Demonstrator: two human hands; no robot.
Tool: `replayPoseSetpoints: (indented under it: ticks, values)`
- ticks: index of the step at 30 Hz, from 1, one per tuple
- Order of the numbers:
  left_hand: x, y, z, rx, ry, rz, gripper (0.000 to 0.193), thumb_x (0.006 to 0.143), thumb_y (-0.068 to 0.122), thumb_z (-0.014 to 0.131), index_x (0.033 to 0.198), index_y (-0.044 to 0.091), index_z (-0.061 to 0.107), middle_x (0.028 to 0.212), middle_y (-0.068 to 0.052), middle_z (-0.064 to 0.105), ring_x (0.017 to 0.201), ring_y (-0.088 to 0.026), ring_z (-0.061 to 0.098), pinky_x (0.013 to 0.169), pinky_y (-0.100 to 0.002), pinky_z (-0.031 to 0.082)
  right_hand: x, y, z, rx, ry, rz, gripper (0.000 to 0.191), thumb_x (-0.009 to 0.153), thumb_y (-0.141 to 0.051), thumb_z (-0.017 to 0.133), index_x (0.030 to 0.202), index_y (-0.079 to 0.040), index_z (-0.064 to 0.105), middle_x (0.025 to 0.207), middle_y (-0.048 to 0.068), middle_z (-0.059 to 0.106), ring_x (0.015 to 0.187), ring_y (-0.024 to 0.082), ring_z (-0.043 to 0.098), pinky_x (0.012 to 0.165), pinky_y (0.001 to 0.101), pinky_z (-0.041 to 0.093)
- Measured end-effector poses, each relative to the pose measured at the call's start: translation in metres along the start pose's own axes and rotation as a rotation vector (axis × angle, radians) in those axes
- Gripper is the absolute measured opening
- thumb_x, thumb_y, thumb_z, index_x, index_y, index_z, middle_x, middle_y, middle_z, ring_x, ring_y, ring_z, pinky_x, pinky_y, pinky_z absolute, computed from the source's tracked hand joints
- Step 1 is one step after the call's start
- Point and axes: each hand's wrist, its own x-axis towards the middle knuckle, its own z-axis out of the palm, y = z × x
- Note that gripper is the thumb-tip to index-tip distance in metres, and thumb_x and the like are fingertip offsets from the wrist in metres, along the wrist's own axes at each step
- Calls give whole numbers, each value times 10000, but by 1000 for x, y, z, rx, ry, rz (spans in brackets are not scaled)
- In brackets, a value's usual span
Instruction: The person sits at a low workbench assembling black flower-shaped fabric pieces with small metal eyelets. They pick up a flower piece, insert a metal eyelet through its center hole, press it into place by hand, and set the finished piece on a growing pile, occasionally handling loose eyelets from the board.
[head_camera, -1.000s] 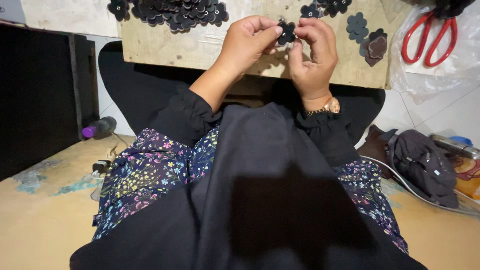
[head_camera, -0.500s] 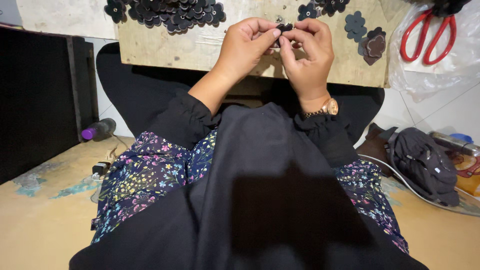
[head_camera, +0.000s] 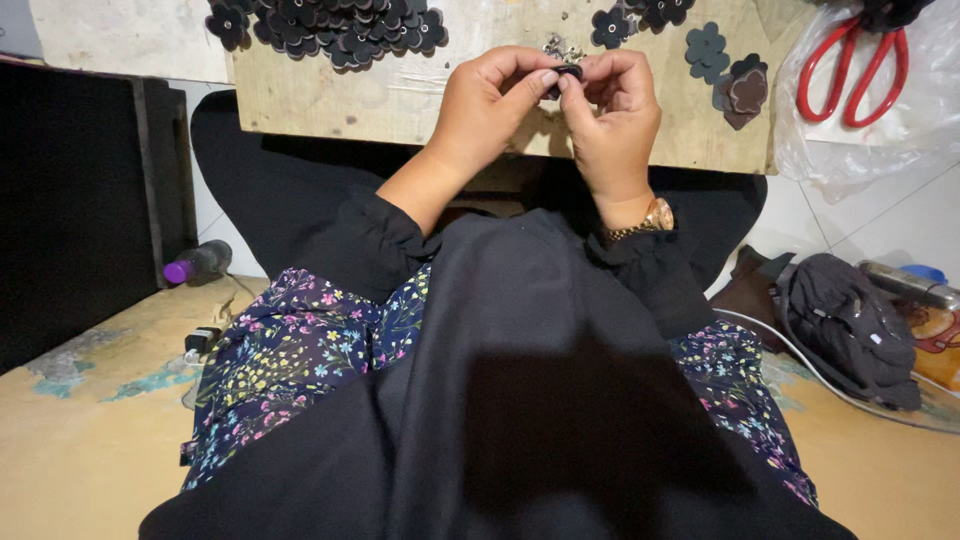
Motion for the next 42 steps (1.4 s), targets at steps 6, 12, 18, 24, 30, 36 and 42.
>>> replayPoseSetpoints:
  ticks: [6,12,18,24,30,36,42]
  values:
    - [1,-7,-5,-28,23,-41,137,1017,84,713,1121,0,743,983,-19,756,885,-52,665,802,-222,560,5,-2,-2,191,-22,116,255,1042,89,722,1131,-31,515,1067,56,659,964,98,645,887,238,547]
    - [4,-11,-8,-152,11,-44,186,1021,69,704,1184,-20,703,1041,-37,757,934,-64,689,854,-231,584,5,-7,-4,252,-49,153,279,1010,118,700,1162,-31,520,1102,61,672,1024,105,658,944,240,552]
    - [3,-10,-8,-167,2,-68,213,1011,60,707,1208,-19,691,1048,-35,751,942,-68,685,858,-234,582,6,-8,1,170,-64,104,301,1020,111,734,1175,-46,528,1103,33,657,1007,90,643,917,230,533]
    - [3,-8,-7,-130,23,-40,210,1006,59,727,1200,-13,695,1033,-33,742,939,-73,681,860,-239,584,2,-24,7,-492,-54,-288,137,975,67,781,1061,9,690,1151,81,643,946,109,677,813,238,588]
    - [-1,-1,-4,-101,8,13,195,1020,62,729,1200,-7,701,1059,-22,737,966,-69,668,882,-242,576,2,-21,4,-405,-68,-158,98,1002,49,737,1066,33,664,1259,86,559,947,106,650,801,236,562]
    - [-3,10,-4,17,-19,56,195,1034,71,724,1223,32,705,1090,-7,747,966,-59,678,856,-228,566,4,0,0,144,7,255,94,1049,41,706,1103,-25,666,1092,40,665,969,82,630,886,220,535]
    - [-9,26,2,141,12,177,291,1030,28,730,1316,54,679,1195,-40,761,1107,-106,736,983,-272,610,4,4,-1,387,46,275,256,999,76,708,1129,-68,541,1027,24,630,930,102,642,837,253,546]
